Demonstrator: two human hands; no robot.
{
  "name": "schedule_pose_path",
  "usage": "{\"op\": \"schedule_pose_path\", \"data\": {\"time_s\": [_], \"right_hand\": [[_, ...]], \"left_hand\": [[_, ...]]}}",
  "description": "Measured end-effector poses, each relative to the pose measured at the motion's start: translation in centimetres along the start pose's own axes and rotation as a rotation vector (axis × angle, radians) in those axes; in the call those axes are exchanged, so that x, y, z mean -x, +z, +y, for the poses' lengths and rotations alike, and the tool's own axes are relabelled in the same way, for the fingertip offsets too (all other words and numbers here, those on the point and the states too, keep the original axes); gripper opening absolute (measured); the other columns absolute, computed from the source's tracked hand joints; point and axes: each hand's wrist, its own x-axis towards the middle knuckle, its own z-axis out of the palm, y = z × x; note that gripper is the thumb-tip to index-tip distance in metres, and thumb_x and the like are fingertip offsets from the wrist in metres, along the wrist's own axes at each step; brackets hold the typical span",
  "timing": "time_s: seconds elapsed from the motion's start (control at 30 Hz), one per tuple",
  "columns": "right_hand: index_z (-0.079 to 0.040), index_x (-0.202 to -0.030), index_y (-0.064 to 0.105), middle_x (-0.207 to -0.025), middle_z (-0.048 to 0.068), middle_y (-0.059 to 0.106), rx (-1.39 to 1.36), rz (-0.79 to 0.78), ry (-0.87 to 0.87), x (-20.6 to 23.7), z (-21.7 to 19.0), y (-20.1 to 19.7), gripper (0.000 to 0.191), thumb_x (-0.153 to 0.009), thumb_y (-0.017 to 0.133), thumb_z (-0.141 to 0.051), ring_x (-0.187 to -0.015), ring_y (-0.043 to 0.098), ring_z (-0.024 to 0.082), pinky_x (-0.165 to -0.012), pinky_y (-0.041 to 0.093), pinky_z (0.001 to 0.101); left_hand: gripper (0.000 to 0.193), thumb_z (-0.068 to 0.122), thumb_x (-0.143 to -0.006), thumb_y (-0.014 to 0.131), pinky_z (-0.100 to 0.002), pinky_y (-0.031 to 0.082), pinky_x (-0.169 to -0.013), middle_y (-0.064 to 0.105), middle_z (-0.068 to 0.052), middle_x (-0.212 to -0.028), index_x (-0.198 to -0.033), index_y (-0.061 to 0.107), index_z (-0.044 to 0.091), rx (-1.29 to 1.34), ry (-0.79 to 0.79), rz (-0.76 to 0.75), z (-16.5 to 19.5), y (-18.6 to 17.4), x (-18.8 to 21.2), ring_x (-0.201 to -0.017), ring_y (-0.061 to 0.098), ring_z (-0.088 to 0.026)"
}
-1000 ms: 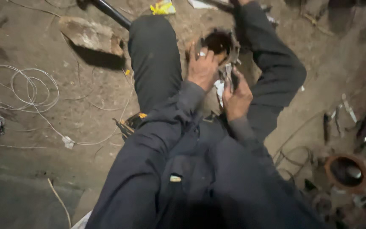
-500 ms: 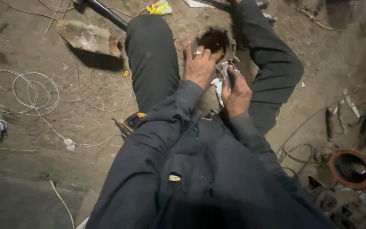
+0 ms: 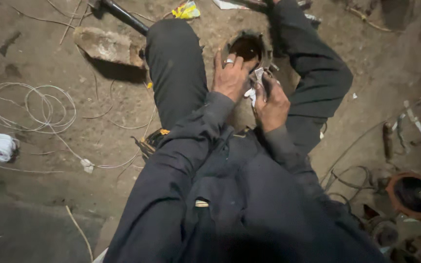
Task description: The person sits on the floor and uses a small metal tool to scrape and clean the inside of a cylindrical metal part. They repeatedly scrape the inner surface, occasionally pause to inspect, and handle several similar metal parts.
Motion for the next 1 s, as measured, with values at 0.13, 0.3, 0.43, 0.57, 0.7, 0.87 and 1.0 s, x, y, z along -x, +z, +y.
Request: {"op": "schedule_pose_path", "data": {"time_s": [0.13, 0.3, 0.43, 0.57, 0.7, 0.87, 1.0], "right_hand": [[-0.005, -0.127, 0.068, -0.113, 0.021, 0.073, -0.021, 0.004, 0.023, 0.2, -0.3, 0.0, 0.032, -0.097, 0.071, -0.014, -0.101, 0.072, 0.039, -0.087, 0.057, 0.0443], [-0.004, -0.126, 0.067, -0.113, 0.021, 0.072, -0.026, 0.022, 0.064, 0.1, -0.5, 0.0, 0.03, -0.098, 0.071, -0.015, -0.103, 0.072, 0.039, -0.087, 0.057, 0.0441], [-0.005, -0.127, 0.067, -0.116, 0.02, 0.073, -0.027, 0.036, 0.052, 0.5, 0.2, 0.1, 0.03, -0.098, 0.072, -0.014, -0.105, 0.072, 0.038, -0.089, 0.057, 0.0438], [-0.006, -0.13, 0.066, -0.119, 0.019, 0.073, -0.07, 0.048, 0.069, 1.7, 1.7, 1.2, 0.032, -0.098, 0.071, -0.012, -0.108, 0.073, 0.037, -0.091, 0.058, 0.0427], [-0.008, -0.127, 0.07, -0.113, 0.021, 0.074, -0.022, 0.116, 0.088, 0.9, 4.7, 1.5, 0.031, -0.097, 0.073, -0.012, -0.105, 0.073, 0.038, -0.091, 0.057, 0.0431], [-0.002, -0.126, 0.069, -0.114, 0.022, 0.075, 0.006, 0.129, 0.085, -3.4, 9.2, -2.8, 0.029, -0.1, 0.075, -0.012, -0.104, 0.074, 0.037, -0.09, 0.057, 0.0414], [-0.005, -0.125, 0.071, -0.113, 0.021, 0.073, -0.029, -0.061, -0.142, -2.3, 7.4, -4.5, 0.034, -0.093, 0.078, -0.011, -0.103, 0.072, 0.038, -0.088, 0.058, 0.0413]], "left_hand": [[0.03, 0.023, -0.085, 0.065, -0.068, 0.026, -0.116, 0.063, -0.008, -0.106, -0.113, 0.072, 0.014, -0.118, 0.001, -0.09, 0.0, 0.0, -0.2, -0.118, 0.059, -0.029], [0.035, 0.021, -0.084, 0.067, -0.068, 0.027, -0.115, 0.063, -0.007, -0.105, -0.118, 0.071, 0.015, -0.108, 0.003, -0.045, 0.2, -0.1, -0.1, -0.119, 0.059, -0.028], [0.038, 0.027, -0.081, 0.072, -0.066, 0.027, -0.119, 0.064, -0.008, -0.108, -0.118, 0.07, 0.017, -0.067, -0.03, -0.135, 0.4, -0.1, 0.0, -0.119, 0.058, -0.029], [0.054, 0.029, -0.073, 0.075, -0.068, 0.027, -0.112, 0.063, -0.01, -0.105, -0.126, 0.07, 0.018, -0.032, 0.0, -0.062, 0.4, -0.1, 0.1, -0.116, 0.058, -0.032], [0.046, 0.032, -0.075, 0.077, -0.069, 0.028, -0.115, 0.063, -0.01, -0.107, -0.118, 0.07, 0.015, -0.056, -0.002, -0.073, 0.6, -0.2, 0.1, -0.12, 0.058, -0.032], [0.042, 0.03, -0.07, 0.079, -0.067, 0.028, -0.115, 0.064, -0.01, -0.108, -0.109, 0.071, 0.015, -0.059, -0.011, -0.124, 0.9, -0.5, 0.1, -0.121, 0.058, -0.032], [0.041, 0.03, -0.073, 0.079, -0.067, 0.027, -0.119, 0.063, -0.01, -0.107, -0.109, 0.071, 0.013, -0.07, -0.009, -0.146, 0.8, -0.6, 0.2, -0.12, 0.058, -0.032]]}}
